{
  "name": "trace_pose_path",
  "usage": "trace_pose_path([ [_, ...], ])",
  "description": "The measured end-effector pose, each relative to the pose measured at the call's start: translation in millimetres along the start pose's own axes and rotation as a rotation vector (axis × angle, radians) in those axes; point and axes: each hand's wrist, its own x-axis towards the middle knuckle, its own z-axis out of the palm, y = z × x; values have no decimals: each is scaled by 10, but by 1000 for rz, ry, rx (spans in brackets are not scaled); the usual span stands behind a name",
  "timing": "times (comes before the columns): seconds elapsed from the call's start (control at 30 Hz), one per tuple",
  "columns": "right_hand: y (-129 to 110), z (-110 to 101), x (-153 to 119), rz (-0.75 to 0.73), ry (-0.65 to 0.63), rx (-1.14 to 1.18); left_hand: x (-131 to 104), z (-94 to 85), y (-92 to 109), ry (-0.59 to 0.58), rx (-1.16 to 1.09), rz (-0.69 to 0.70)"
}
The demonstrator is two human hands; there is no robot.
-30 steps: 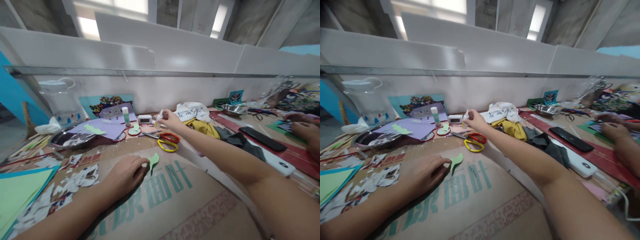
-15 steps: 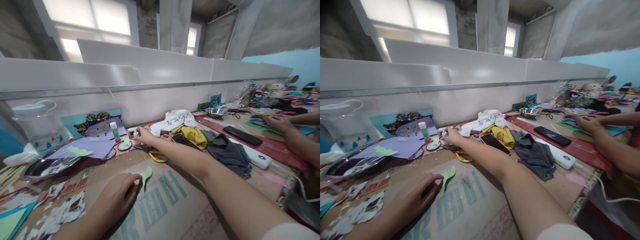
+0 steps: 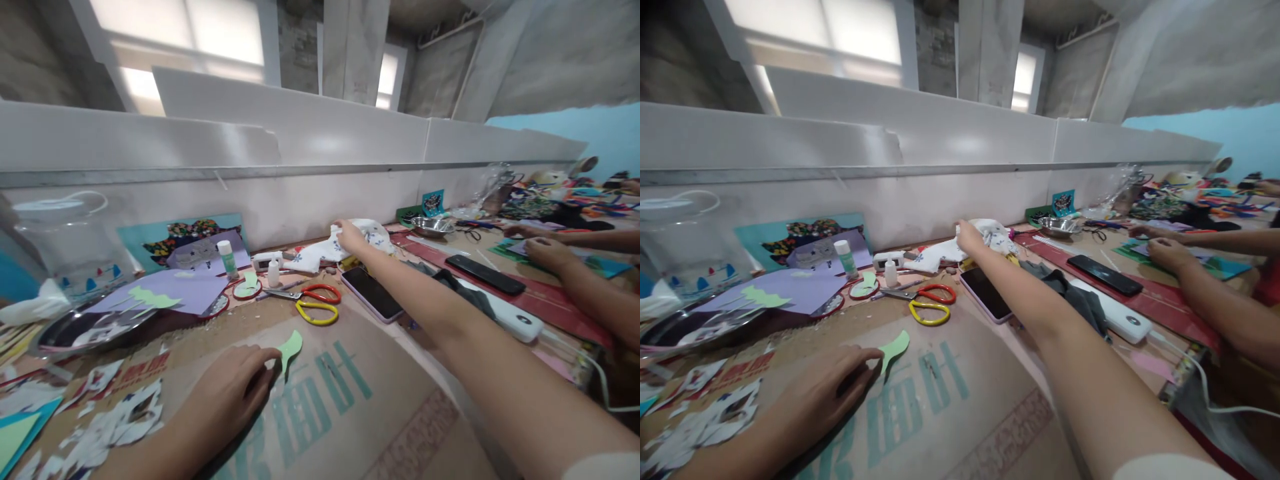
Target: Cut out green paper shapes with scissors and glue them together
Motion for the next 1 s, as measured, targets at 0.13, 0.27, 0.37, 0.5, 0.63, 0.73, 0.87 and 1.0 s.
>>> trace_pose_path([
  [0.13,290,-266,117,113,100,-121,5,-12,11,0,-12,-6],
  [0.27,490,-403,68,235,77,-187,6,-14,5,20,-20,-13],
  [0.37,495,-476,-26,255,91,-198,5,-14,3,25,-26,-9],
  [0.5,244,-685,-193,158,186,-191,-1,-17,2,11,-34,-6],
  [0.63,-90,-1092,-551,-11,211,-189,-11,-15,-10,-4,-39,-10],
  [0.73,-250,-1396,-948,-260,46,-300,-17,-11,-17,-14,-34,-7],
  [0.87,-359,-1595,-1366,-471,-725,-338,-12,-7,-11,-17,-27,-16],
  [1.0,-378,-1608,-1337,-503,-910,-204,-12,-7,-11,-25,-28,-11],
])
